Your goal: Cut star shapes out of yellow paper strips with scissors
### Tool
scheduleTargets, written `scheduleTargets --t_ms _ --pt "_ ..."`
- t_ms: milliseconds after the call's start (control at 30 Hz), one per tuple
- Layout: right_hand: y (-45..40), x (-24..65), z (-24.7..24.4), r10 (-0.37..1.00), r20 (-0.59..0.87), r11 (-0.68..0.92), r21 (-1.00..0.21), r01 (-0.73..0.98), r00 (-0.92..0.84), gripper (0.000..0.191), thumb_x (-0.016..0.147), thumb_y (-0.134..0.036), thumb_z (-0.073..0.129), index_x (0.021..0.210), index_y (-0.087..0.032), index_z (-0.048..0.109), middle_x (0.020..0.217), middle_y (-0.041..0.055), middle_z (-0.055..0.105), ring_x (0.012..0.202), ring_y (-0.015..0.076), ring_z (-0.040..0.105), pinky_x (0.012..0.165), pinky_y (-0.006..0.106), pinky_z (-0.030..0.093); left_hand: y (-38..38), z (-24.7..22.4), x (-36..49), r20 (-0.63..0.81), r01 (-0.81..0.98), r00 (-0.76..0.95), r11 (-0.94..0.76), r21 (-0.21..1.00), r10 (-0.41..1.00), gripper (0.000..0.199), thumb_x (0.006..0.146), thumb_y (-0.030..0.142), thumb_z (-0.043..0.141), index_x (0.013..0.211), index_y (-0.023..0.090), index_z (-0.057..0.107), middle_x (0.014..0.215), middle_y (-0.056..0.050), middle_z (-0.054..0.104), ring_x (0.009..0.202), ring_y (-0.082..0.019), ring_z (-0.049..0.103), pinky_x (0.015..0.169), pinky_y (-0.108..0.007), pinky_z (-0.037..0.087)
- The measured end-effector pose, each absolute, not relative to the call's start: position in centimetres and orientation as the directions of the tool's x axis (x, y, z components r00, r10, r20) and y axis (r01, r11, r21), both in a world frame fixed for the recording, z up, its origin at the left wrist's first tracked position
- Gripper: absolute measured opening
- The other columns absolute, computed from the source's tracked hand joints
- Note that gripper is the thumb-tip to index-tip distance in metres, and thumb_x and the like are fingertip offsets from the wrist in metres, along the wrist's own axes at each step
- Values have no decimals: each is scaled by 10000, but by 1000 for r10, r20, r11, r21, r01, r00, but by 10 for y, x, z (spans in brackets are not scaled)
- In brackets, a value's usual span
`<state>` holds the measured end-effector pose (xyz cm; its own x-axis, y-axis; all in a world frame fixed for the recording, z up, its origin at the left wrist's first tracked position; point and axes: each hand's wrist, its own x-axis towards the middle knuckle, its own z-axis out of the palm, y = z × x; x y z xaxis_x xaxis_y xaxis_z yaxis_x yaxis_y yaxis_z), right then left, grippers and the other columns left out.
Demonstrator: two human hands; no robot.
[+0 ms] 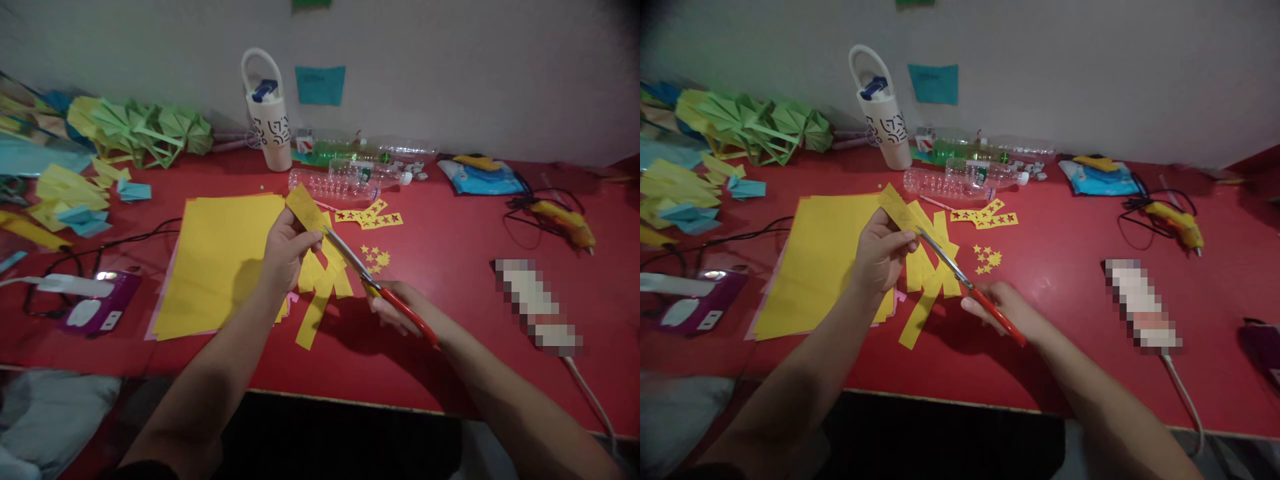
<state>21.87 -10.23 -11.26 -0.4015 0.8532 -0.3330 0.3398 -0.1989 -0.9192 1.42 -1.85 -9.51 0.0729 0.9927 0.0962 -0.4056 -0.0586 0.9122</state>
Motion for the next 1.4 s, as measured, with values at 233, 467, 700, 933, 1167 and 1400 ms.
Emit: scheduleTargets --t_ms 233,467,700,933,1167,1400 --pt "-102 219 -113 846 -352 -228 -918 325 -401 543 773 -723 586 642 -223 420 444 -86 401 333 51 369 330 200 323 -17 -100 12 164 -362 49 -135 922 985 345 587 130 696 911 201 601 690 39 626 526 -62 520 460 -194 426" --pt "-102 217 -111 835 -381 -265 -911 317 -397 466 793 -614 629 639 -223 429 446 -94 375 331 52 374 343 208 357 -14 -100 9 178 -369 85 -135 920 980 394 576 140 705 946 206 588 715 37 629 532 -67 515 453 -202 405" --pt "-103 216 -107 835 -403 -287 -900 328 -375 454 773 -587 646 629 -225 412 451 -94 378 337 48 370 341 205 341 -13 -98 5 179 -346 121 -127 930 976 386 589 137 700 943 212 563 688 46 590 513 -66 504 452 -207 401" --pt "-102 216 -107 823 -428 -293 -883 365 -373 433 785 -579 605 627 -228 407 416 -87 397 311 46 354 325 200 305 -13 -98 5 152 -358 106 -105 928 983 409 571 132 698 953 212 574 697 40 611 506 -67 499 447 -209 400" --pt "-102 217 -114 818 -434 -298 -882 366 -378 430 798 -593 583 651 -218 433 435 -82 420 312 49 375 303 177 292 -13 -96 6 123 -366 121 -71 928 985 428 555 144 696 954 205 551 681 49 594 498 -60 489 443 -204 381" --pt "-101 219 -118 817 -441 -306 -877 369 -372 462 790 -630 578 648 -216 430 436 -84 429 294 39 368 290 162 288 -13 -95 7 73 -368 114 -26 929 991 441 521 152 699 930 203 544 655 53 590 481 -60 469 435 -212 374"
